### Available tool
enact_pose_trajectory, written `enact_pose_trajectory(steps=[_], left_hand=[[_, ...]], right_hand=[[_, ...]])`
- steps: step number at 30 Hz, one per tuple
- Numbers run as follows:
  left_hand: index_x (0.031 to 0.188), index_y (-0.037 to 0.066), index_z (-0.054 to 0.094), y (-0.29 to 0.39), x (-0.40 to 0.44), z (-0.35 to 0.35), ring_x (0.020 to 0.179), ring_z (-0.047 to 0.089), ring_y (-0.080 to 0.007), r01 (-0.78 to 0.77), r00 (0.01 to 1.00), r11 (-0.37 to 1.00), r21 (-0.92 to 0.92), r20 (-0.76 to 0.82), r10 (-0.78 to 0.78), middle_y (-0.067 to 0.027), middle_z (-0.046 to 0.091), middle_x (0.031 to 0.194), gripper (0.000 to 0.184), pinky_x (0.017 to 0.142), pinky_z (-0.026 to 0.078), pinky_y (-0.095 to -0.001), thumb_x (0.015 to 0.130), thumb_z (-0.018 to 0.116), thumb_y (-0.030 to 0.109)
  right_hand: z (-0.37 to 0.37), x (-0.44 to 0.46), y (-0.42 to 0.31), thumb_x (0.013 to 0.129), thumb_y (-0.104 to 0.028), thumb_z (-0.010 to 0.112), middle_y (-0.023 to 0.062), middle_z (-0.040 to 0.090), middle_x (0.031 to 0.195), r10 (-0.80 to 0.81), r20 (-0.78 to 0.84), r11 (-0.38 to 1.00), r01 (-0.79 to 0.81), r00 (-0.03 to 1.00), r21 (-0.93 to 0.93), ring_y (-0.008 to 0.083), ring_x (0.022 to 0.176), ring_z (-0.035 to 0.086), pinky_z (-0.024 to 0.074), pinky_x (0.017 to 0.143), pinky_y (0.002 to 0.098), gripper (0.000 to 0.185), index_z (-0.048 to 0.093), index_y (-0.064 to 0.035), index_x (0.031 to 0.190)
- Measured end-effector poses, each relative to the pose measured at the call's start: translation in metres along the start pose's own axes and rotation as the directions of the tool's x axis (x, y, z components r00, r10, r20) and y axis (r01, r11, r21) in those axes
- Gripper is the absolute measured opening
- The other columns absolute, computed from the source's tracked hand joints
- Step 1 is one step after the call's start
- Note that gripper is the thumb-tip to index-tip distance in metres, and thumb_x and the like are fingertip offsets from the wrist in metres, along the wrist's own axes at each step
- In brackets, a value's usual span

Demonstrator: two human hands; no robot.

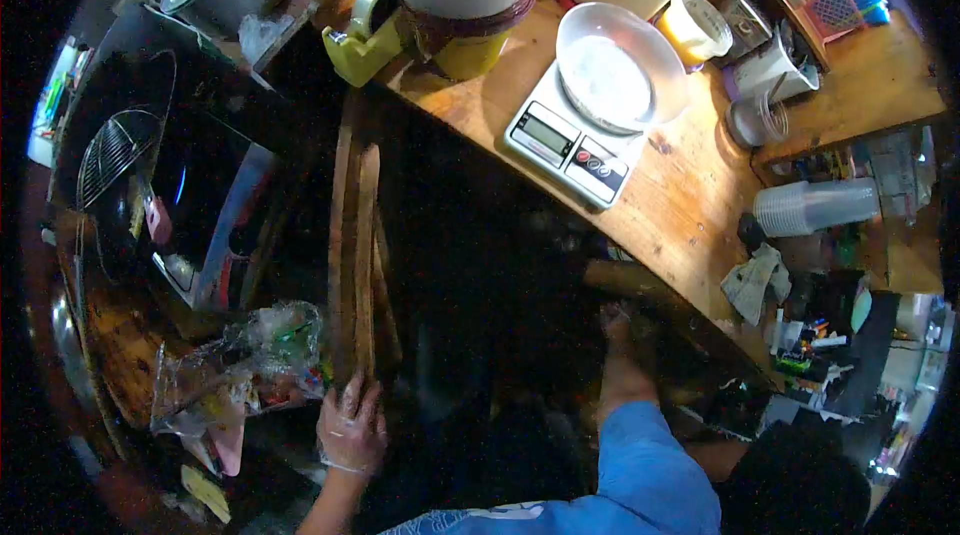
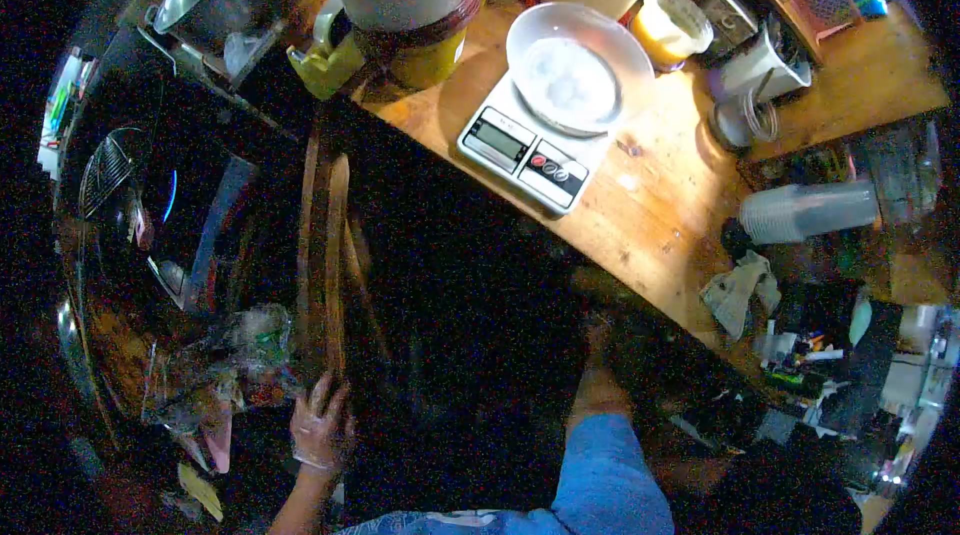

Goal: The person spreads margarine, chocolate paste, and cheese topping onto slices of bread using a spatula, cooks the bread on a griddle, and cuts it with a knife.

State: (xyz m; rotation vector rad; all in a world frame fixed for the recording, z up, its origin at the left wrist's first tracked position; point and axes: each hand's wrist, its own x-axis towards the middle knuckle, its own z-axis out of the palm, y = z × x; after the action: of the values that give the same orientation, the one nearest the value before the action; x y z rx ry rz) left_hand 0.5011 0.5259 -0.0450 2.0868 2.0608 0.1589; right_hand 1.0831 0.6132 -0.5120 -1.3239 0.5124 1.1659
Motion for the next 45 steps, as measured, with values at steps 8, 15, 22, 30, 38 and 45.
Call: enact_pose_trajectory(steps=[8, 15, 22, 30, 38, 45], left_hand=[[0.114, 0.014, 0.064, -0.005, 0.001, -0.002, 0.101, 0.057, -0.0419, -0.038, 0.999, 0.999, 0.016, 0.037, 0.038, -0.0131, 0.056, 0.130, 0.051, 0.082, 0.052, -0.0498, 0.065, 0.071, 0.004], [0.115, 0.014, 0.062, 0.004, 0.005, 0.007, 0.100, 0.056, -0.0433, -0.031, 0.999, 0.996, 0.085, 0.038, 0.028, -0.0140, 0.055, 0.130, 0.048, 0.081, 0.050, -0.0497, 0.069, 0.070, 0.004], [0.117, 0.015, 0.061, 0.003, 0.005, 0.003, 0.103, 0.057, -0.0436, -0.039, 0.998, 0.997, 0.072, 0.053, 0.035, -0.0122, 0.055, 0.133, 0.052, 0.085, 0.051, -0.0497, 0.068, 0.071, 0.003], [0.112, 0.012, 0.065, -0.012, -0.004, 0.008, 0.100, 0.059, -0.0407, -0.101, 0.992, 0.995, -0.012, -0.073, 0.100, -0.0106, 0.056, 0.132, 0.037, 0.084, 0.052, -0.0468, 0.075, 0.070, 0.008], [0.127, 0.013, 0.056, -0.003, -0.013, -0.015, 0.112, 0.055, -0.0392, -0.074, 0.992, 0.987, -0.140, 0.093, 0.087, -0.0143, 0.051, 0.137, 0.049, 0.100, 0.042, -0.0479, 0.082, 0.069, 0.026], [0.138, 0.008, 0.049, -0.025, -0.055, -0.112, 0.108, 0.063, -0.0356, -0.287, 0.736, 0.590, -0.755, 0.221, 0.640, -0.0209, 0.060, 0.127, 0.057, 0.098, 0.049, -0.0422, 0.086, 0.068, 0.024]], right_hand=[[0.078, 0.043, -0.051, 0.095, -0.031, 0.054, 0.0146, 0.050, 0.137, -0.246, 0.112, 0.969, 0.244, 0.963, 0.033, 0.0377, 0.114, 0.054, 0.0443, 0.099, 0.0547, 0.048, 0.044, -0.0095, 0.136], [0.101, 0.045, -0.075, 0.096, -0.035, 0.050, 0.0132, 0.049, 0.138, -0.333, 0.180, 0.943, 0.331, 0.926, 0.045, 0.0354, 0.116, 0.053, 0.0441, 0.100, 0.0513, 0.051, 0.041, -0.0093, 0.140], [0.082, -0.005, -0.057, 0.098, -0.038, 0.047, 0.0117, 0.047, 0.140, -0.387, 0.259, 0.922, 0.373, 0.885, 0.105, 0.0332, 0.118, 0.051, 0.0439, 0.100, 0.0479, 0.054, 0.038, -0.0092, 0.143], [0.020, -0.149, 0.015, 0.100, -0.043, 0.043, 0.0101, 0.046, 0.142, -0.440, 0.344, 0.898, 0.412, 0.830, 0.154, 0.0307, 0.121, 0.050, 0.0437, 0.101, 0.0440, 0.058, 0.035, -0.0090, 0.146], [0.033, -0.364, 0.083, 0.093, -0.032, 0.062, 0.0088, 0.055, 0.133, -0.237, 0.144, 0.968, 0.221, 0.961, 0.118, 0.0267, 0.121, 0.053, 0.0464, 0.100, 0.0455, 0.053, 0.046, -0.0081, 0.138], [0.069, -0.631, 0.039, 0.087, -0.023, 0.071, 0.0091, 0.057, 0.130, -0.180, 0.708, 0.983, 0.160, 0.683, 0.095, 0.0248, 0.117, 0.057, 0.0527, 0.097, 0.0416, 0.056, 0.047, -0.0090, 0.135]])
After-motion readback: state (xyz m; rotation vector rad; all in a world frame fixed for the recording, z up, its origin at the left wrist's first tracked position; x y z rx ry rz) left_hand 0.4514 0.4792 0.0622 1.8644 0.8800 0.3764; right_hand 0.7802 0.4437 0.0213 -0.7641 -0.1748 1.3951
